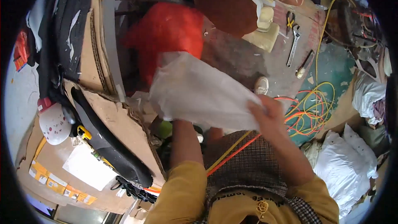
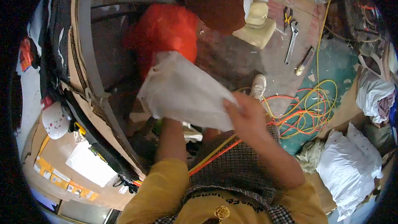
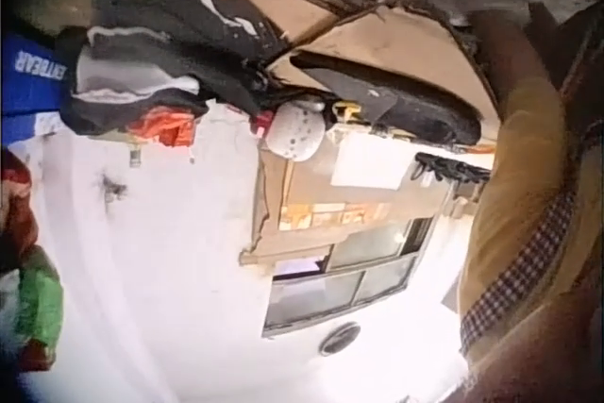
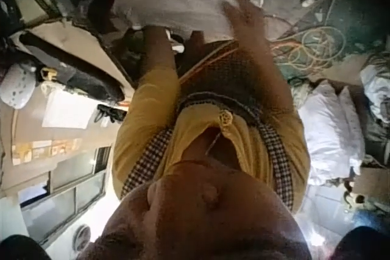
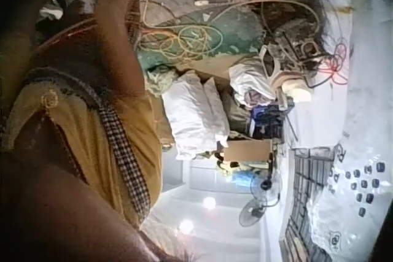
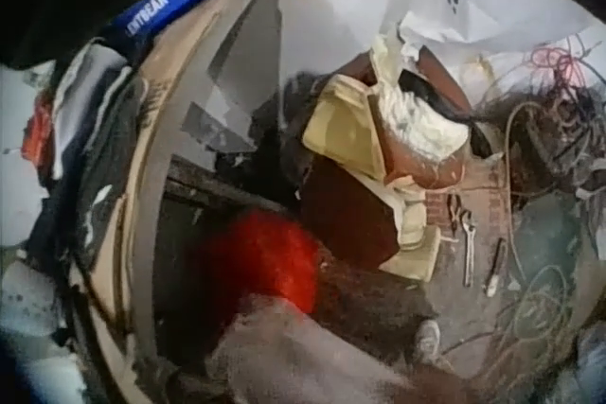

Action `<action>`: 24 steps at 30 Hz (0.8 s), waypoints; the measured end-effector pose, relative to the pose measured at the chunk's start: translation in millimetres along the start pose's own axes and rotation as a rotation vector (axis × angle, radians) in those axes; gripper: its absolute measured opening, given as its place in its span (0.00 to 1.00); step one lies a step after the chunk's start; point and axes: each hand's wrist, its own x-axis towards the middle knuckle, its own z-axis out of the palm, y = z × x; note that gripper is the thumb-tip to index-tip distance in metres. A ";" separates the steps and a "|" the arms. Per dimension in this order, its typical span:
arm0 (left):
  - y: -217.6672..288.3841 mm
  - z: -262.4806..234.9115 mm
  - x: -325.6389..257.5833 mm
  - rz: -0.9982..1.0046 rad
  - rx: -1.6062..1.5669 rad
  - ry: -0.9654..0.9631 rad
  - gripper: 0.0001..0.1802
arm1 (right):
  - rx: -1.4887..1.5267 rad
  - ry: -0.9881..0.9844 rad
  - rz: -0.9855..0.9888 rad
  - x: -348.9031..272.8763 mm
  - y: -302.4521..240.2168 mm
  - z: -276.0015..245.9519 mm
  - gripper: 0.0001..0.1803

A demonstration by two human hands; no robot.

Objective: Organizing foam and covers for bicycle seats on a factory workbench.

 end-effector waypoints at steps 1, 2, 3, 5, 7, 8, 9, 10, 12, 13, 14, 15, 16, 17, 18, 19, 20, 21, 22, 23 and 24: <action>-10.4 3.8 -19.8 -0.027 -0.005 -0.038 0.23 | 0.098 0.042 0.054 -8.8 -0.1 -28.6 0.07; -16.6 12.7 -22.5 -0.054 -0.010 -0.076 0.23 | 0.145 0.139 0.143 -13.8 2.6 -61.3 0.06; -22.7 28.4 -29.2 -0.092 -0.016 -0.125 0.23 | 0.153 0.213 0.165 -20.8 -3.0 -94.3 0.06; 81.9 76.7 24.3 -0.083 -0.004 -0.191 0.23 | 0.199 0.296 0.142 -29.7 -12.3 -129.5 0.08; 26.4 106.8 -2.6 -0.174 -0.019 -0.305 0.23 | 0.159 0.410 0.132 -46.5 -0.8 -170.3 0.10; 13.9 132.3 -10.8 -0.195 -0.021 -0.349 0.23 | 0.222 0.405 0.096 -55.9 -0.1 -182.3 0.12; -7.4 160.7 -25.6 -0.219 -0.024 -0.402 0.23 | 0.281 0.403 0.055 -66.5 -3.5 -191.9 0.15; -24.2 185.1 -43.1 -0.237 -0.024 -0.453 0.23 | 0.275 0.407 0.036 -76.1 -7.7 -196.1 0.15; -42.8 232.2 -77.2 -0.264 -0.026 -0.566 0.23 | 0.222 0.405 0.016 -99.5 -21.0 -201.7 0.18; -50.3 255.5 -95.1 -0.270 -0.029 -0.620 0.23 | 0.253 0.335 -0.046 -110.5 -27.5 -204.9 0.19; -51.7 273.7 -114.5 -0.272 -0.031 -0.675 0.23 | 0.242 0.329 -0.075 -124.8 -32.5 -211.9 0.19; -43.9 278.4 -146.9 -0.255 -0.027 -0.722 0.23 | 0.159 0.281 -0.102 -139.6 -36.5 -222.4 0.19; -43.4 285.8 -171.1 -0.255 -0.030 -0.783 0.23 | 0.061 0.253 -0.124 -158.1 -39.1 -237.4 0.19; -30.3 294.4 -190.1 -0.230 -0.028 -0.828 0.23 | 0.036 0.297 -0.135 -177.0 -45.1 -247.0 0.19; -21.1 302.5 -207.3 -0.199 -0.023 -0.870 0.23 | 0.014 0.337 -0.149 -195.4 -48.1 -255.5 0.19; -9.7 295.0 -236.0 -0.164 -0.017 -0.908 0.23 | -0.052 0.338 -0.196 -215.5 -51.5 -267.0 0.19; -8.3 302.3 -257.7 -0.099 -0.012 -0.924 0.23 | -0.110 0.307 -0.255 -227.7 -58.4 -269.0 0.20; 14.7 294.5 -276.4 -0.046 -0.006 -0.949 0.23 | -0.151 0.234 -0.270 -239.6 -72.3 -267.3 0.23; 41.1 294.3 -311.6 0.177 0.369 -1.003 0.18 | -0.196 0.156 -0.282 -246.2 -87.0 -261.8 0.26; 64.3 305.4 -366.7 0.132 0.437 -0.676 0.20 | -0.202 0.186 -0.334 -250.6 -100.3 -241.6 0.29; 52.7 281.1 -374.5 0.239 0.252 -0.718 0.22 | -0.203 0.184 -0.402 -255.6 -120.6 -208.9 0.32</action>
